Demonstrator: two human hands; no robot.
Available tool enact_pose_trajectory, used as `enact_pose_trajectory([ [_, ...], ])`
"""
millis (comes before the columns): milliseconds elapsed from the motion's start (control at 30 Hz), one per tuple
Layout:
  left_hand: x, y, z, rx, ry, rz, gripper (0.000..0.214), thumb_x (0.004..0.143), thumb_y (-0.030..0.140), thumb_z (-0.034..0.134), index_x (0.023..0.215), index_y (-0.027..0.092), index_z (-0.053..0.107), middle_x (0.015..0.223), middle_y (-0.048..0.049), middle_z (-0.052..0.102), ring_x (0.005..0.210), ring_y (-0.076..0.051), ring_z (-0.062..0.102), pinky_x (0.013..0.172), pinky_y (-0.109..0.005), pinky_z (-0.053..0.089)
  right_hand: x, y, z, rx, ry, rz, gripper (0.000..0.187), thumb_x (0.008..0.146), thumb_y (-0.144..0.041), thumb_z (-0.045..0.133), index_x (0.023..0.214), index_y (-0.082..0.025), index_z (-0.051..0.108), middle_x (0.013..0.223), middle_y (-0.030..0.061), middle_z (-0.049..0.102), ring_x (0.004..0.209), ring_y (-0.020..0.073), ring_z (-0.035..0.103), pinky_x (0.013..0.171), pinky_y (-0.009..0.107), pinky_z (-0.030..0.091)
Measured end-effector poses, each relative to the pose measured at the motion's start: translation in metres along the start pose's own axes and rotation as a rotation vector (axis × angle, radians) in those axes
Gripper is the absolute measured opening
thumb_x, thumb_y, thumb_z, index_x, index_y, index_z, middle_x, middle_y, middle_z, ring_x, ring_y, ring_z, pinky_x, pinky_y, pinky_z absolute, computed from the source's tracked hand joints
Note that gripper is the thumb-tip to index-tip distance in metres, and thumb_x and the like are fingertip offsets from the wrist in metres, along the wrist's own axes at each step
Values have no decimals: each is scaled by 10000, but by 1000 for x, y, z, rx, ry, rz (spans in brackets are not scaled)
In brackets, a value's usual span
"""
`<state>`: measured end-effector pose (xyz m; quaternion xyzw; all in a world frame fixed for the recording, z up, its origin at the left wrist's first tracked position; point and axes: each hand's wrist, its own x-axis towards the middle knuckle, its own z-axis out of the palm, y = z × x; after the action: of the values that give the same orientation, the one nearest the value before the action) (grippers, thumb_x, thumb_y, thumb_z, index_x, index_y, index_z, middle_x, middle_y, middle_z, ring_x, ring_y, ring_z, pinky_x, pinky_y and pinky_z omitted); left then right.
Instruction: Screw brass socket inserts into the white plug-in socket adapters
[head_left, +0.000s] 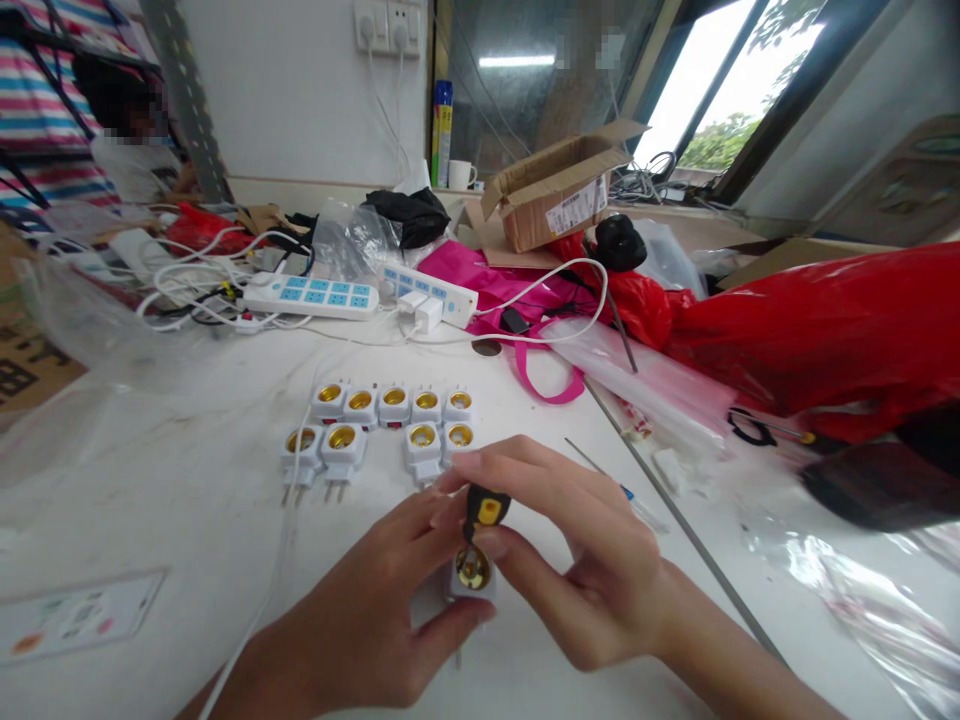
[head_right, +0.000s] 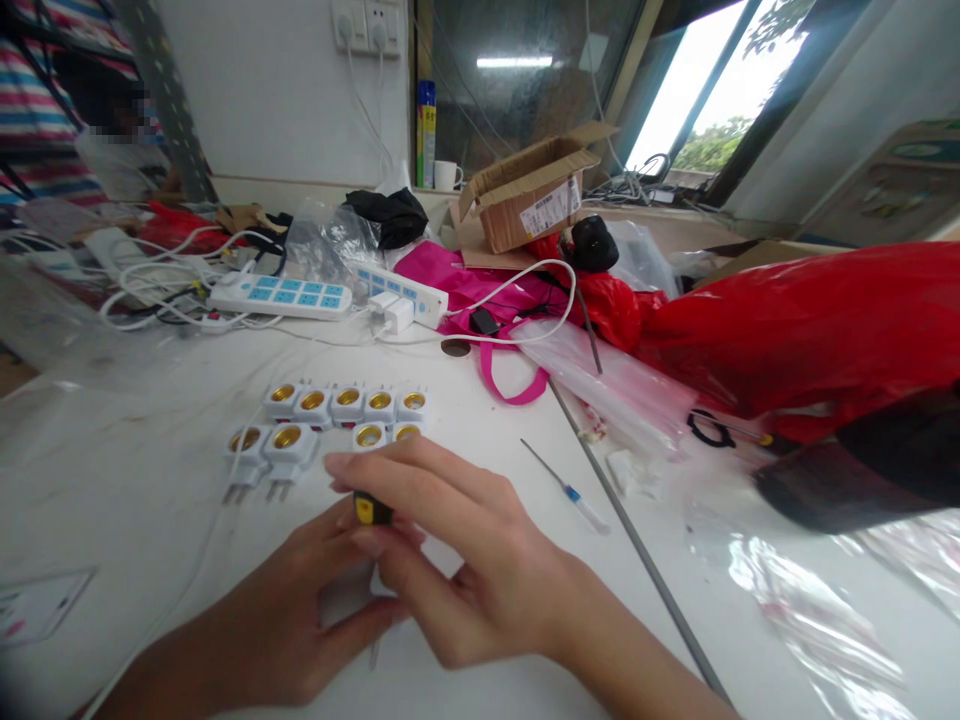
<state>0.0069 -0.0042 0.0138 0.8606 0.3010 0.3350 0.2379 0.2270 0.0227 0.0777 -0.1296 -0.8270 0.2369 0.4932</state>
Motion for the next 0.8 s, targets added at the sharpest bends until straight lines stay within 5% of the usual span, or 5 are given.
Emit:
enact_pose_trajectory([
  [333,2,3,-1,-46,3,-7,461,977,225,771,1382,313,570,1365,-57,737,1300,-258,708,1135,-411,612,-3,6,5,-36,96,-51,538,918,-120,900,1421,-150,711,1106,128,778,935,223,756,761,321,675],
  [533,1,1,-1,-9,-15,5,503,983,222,763,1415,335,532,1429,-61,701,1377,-275,657,1215,-467,556,-1,-2,1,18,2,18,580,980,-2,620,1542,-148,621,1289,172,800,1200,277,770,1002,442,676],
  [700,-1,1,1,-24,20,11,479,978,219,772,1390,318,548,1301,-57,723,1223,-248,712,1075,-389,626,-3,7,5,30,118,-59,554,938,-97,874,1453,-168,680,983,98,787,822,213,731,708,362,659],
  [800,0,2,-2,-24,5,13,464,979,205,766,1377,324,560,1337,-50,717,1266,-244,698,1113,-383,602,-3,7,2,15,112,-69,574,927,-84,868,1460,-169,671,1096,142,788,962,254,761,782,412,683],
])
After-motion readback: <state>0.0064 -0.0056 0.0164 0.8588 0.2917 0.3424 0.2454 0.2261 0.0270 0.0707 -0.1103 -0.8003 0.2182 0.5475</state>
